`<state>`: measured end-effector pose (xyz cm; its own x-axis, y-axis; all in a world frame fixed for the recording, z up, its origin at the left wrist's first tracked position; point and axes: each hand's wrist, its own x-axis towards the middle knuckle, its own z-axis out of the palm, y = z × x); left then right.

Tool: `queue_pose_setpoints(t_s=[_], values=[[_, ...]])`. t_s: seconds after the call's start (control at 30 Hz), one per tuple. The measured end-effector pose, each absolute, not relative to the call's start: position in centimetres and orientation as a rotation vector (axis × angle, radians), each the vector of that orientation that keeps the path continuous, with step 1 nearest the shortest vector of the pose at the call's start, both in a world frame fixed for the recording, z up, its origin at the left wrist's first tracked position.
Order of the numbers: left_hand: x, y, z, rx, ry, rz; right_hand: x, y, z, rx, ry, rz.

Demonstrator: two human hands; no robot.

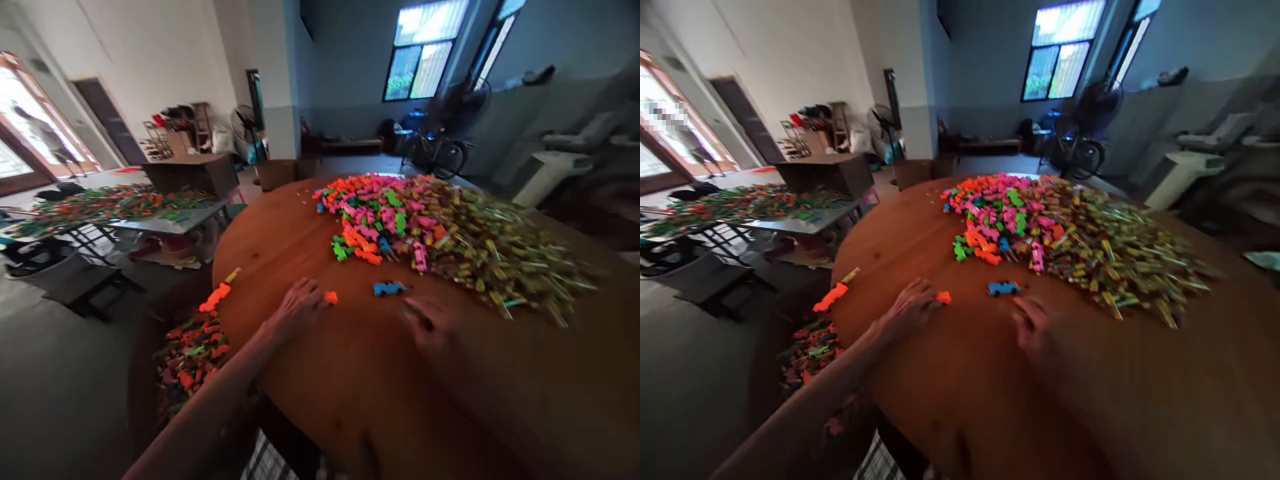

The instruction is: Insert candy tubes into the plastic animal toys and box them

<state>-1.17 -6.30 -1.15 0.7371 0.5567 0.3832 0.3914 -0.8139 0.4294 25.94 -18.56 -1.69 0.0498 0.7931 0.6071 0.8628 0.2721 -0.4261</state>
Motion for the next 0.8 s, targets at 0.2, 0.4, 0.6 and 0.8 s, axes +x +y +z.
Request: queue_pose_setpoints(t_s=[0.2,0.4,0.6,0.8], values=[[-1.8,-5.3,-2.0,2.838,0.723,0.694,22.4,-17.5,-2.4,-1.518,-1.904,0.193],[-1.6,-5.5,-1.8,2.816,0.707,0.705,20.7,-14.0,-1.6,-1.662,-2.034,0.215],[-1.6,-5.5,-1.8,2.820,0.690,0.705,20.4,-14.0,-1.4,-1.741,-2.129,0.184],[-1.5,-5.6,-1.5,2.830,0.694,0.705,19.9,-14.2,-1.4,-1.634,-2.060,0.206]])
